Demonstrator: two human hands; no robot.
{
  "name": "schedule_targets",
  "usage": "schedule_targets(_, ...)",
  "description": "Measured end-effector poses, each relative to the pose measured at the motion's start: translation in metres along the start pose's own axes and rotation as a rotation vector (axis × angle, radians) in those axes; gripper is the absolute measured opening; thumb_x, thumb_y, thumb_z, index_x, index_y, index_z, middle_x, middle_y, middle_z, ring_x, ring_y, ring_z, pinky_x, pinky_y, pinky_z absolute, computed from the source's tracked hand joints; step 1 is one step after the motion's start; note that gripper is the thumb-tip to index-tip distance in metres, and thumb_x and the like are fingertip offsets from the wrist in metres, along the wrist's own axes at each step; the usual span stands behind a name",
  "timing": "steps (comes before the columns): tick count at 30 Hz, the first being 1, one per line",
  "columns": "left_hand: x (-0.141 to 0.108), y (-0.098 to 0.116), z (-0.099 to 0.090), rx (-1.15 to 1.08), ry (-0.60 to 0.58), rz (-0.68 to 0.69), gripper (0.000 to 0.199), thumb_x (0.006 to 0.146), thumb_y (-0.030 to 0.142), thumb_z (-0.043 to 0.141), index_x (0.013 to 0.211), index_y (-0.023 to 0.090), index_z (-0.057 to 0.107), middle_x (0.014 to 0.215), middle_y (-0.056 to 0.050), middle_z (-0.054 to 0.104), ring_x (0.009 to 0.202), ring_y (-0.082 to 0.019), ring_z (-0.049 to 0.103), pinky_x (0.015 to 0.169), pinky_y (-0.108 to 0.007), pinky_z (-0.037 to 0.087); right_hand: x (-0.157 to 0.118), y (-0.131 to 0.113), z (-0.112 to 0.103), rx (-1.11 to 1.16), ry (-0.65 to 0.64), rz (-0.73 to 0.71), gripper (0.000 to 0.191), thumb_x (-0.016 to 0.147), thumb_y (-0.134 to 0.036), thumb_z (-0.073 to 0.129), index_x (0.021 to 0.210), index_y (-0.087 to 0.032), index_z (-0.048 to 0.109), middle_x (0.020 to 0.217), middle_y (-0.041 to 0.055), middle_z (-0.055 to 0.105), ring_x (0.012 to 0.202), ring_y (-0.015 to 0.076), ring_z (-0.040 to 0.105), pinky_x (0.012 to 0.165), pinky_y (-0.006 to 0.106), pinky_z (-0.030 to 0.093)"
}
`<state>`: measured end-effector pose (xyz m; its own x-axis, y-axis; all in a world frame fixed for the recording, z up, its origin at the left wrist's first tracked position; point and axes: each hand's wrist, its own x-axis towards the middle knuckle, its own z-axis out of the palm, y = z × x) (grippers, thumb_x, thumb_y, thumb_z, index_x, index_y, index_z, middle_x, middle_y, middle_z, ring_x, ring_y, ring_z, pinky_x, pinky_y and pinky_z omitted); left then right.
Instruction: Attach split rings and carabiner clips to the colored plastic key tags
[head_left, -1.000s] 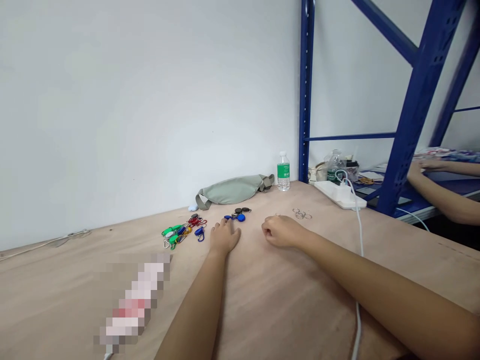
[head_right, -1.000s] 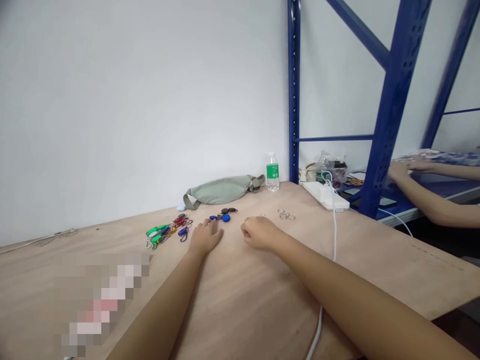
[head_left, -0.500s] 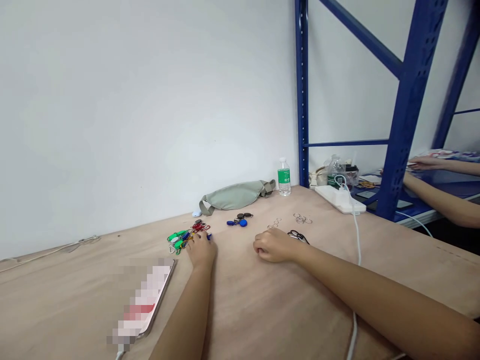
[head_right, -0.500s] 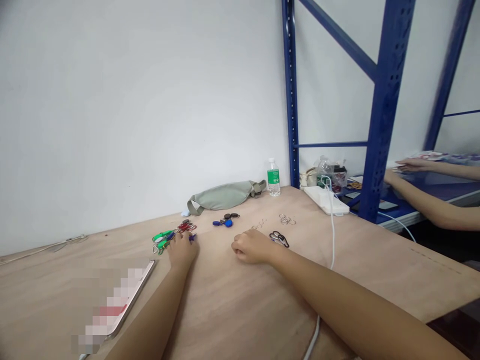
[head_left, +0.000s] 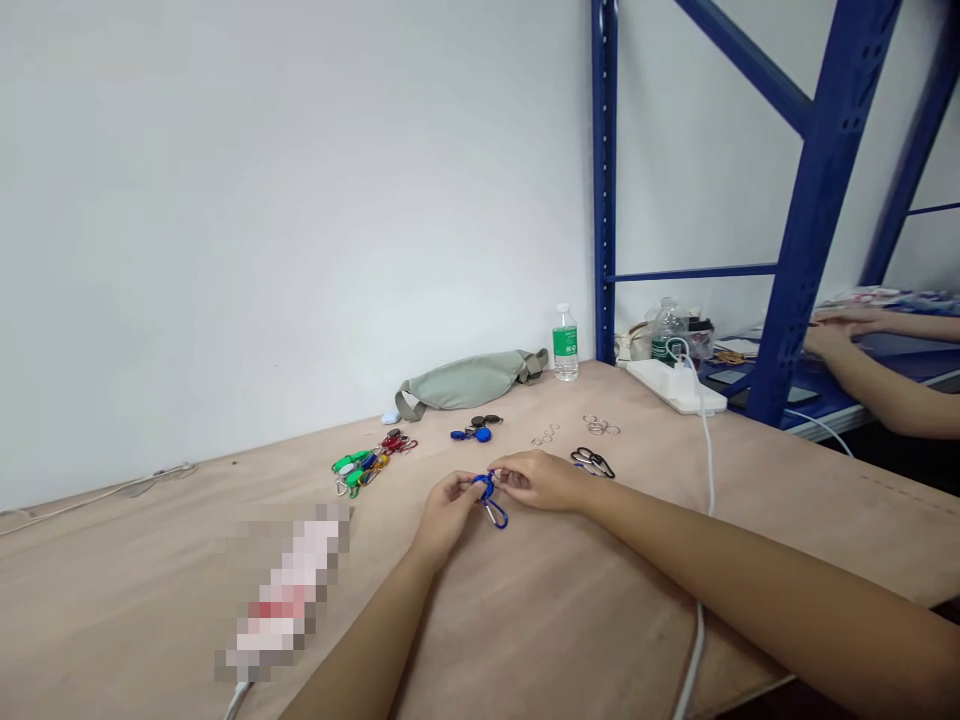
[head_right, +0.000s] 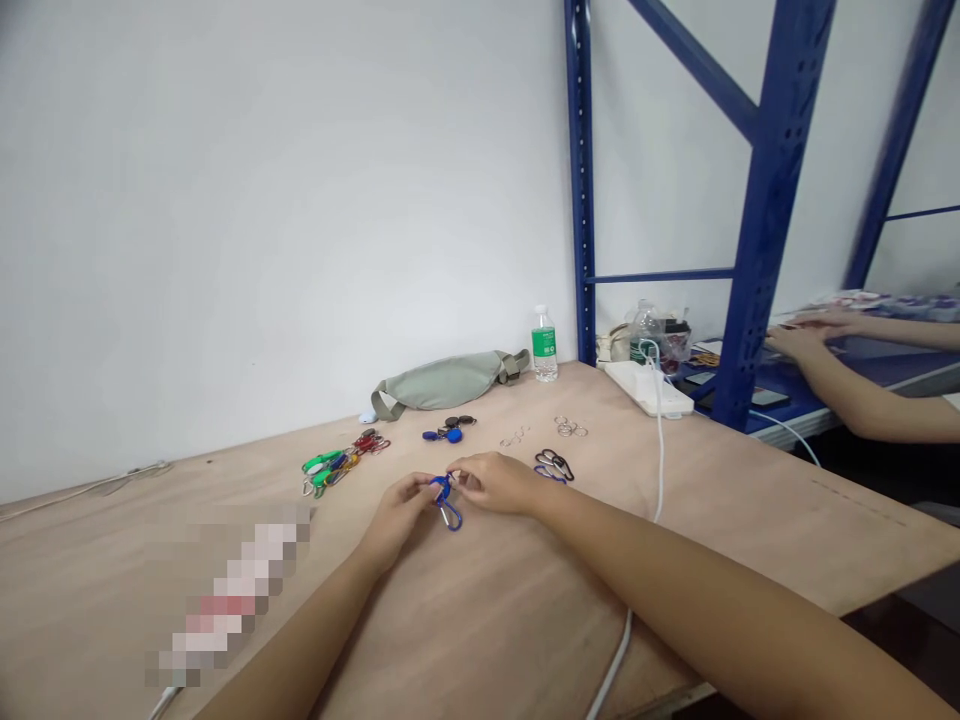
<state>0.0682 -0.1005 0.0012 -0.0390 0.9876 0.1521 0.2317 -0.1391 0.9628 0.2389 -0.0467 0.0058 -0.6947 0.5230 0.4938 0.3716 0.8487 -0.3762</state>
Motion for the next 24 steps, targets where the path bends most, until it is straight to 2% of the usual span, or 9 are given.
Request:
schedule_targets(3, 0.002, 0.000, -0.004, -0.137, -0.014, -0.072, 0.019, 0.064, 0.028, 0.060, 0.075, 0.013, 0.056, 0.067, -0.001, 0.060, 0.058, -0.010, 0.054, 0.058, -0.022, 0.040, 0.001, 0.001, 0.002, 0.129, 0.072, 0.022, 0.025, 0.078, -0.023, 0.046, 0.099, -0.017, 0.059, 0.089, 0.0068, 0.065, 0.076, 0.0141, 0.059, 0.072, 0.026, 0.045)
schedule_targets(6, 0.001, 0.000, -0.003, -0.208, -0.060, -0.088, 0.016, 0.061, 0.023, 0.059, 0.072, 0.015, 0.050, 0.061, 0.002, 0.057, 0.051, -0.007, 0.050, 0.053, -0.021, 0.038, 0.002, -0.001, 0.003, 0.330, 0.132, 0.120, 0.021, 0.075, -0.026, 0.051, 0.093, -0.016, 0.058, 0.082, 0.0055, 0.065, 0.075, 0.0140, 0.060, 0.071, 0.027, 0.047)
schedule_targets(9, -0.002, 0.003, 0.000, -0.240, -0.133, -0.085, 0.019, 0.059, 0.020, 0.056, 0.070, 0.018, 0.041, 0.066, 0.003, 0.057, 0.047, -0.005, 0.046, 0.048, -0.019, 0.034, 0.002, -0.003, 0.003, 0.577, 0.201, 0.232, 0.022, 0.070, -0.031, 0.057, 0.085, -0.015, 0.054, 0.071, 0.0027, 0.063, 0.067, 0.0133, 0.061, 0.066, 0.027, 0.048)
schedule_targets(12, -0.006, 0.009, 0.002, -0.217, -0.205, -0.085, 0.018, 0.061, 0.020, 0.050, 0.073, 0.020, 0.037, 0.071, 0.003, 0.058, 0.048, -0.005, 0.043, 0.046, -0.018, 0.031, 0.003, -0.004, 0.003, 0.796, 0.195, 0.297, 0.027, 0.064, -0.032, 0.064, 0.079, -0.015, 0.050, 0.064, -0.0006, 0.060, 0.057, 0.0112, 0.059, 0.059, 0.026, 0.048)
schedule_targets(15, -0.009, 0.013, 0.001, -0.165, -0.234, -0.067, 0.016, 0.063, 0.017, 0.043, 0.079, 0.020, 0.041, 0.069, 0.004, 0.054, 0.052, -0.005, 0.042, 0.046, -0.016, 0.030, 0.004, -0.005, 0.003, 0.929, 0.163, 0.307, 0.029, 0.059, -0.033, 0.068, 0.073, -0.015, 0.050, 0.060, -0.0018, 0.059, 0.053, 0.0103, 0.057, 0.055, 0.026, 0.047)
schedule_targets(19, -0.010, 0.014, 0.001, -0.152, -0.196, -0.041, 0.017, 0.064, 0.016, 0.041, 0.080, 0.020, 0.045, 0.068, 0.004, 0.047, 0.056, -0.005, 0.042, 0.048, -0.015, 0.032, 0.004, -0.004, 0.004, 0.972, 0.146, 0.301, 0.029, 0.058, -0.035, 0.069, 0.073, -0.014, 0.053, 0.060, -0.0013, 0.060, 0.055, 0.0110, 0.058, 0.059, 0.027, 0.048)
schedule_targets(24, -0.011, 0.013, 0.002, -0.137, -0.156, -0.079, 0.015, 0.068, 0.024, 0.050, 0.080, 0.020, 0.044, 0.063, 0.005, 0.040, 0.049, -0.005, 0.038, 0.043, -0.014, 0.031, 0.000, 0.000, 0.003, 0.803, 0.092, 0.264, 0.027, 0.065, -0.035, 0.063, 0.079, -0.012, 0.062, 0.075, 0.0054, 0.065, 0.070, 0.0143, 0.061, 0.070, 0.029, 0.049)
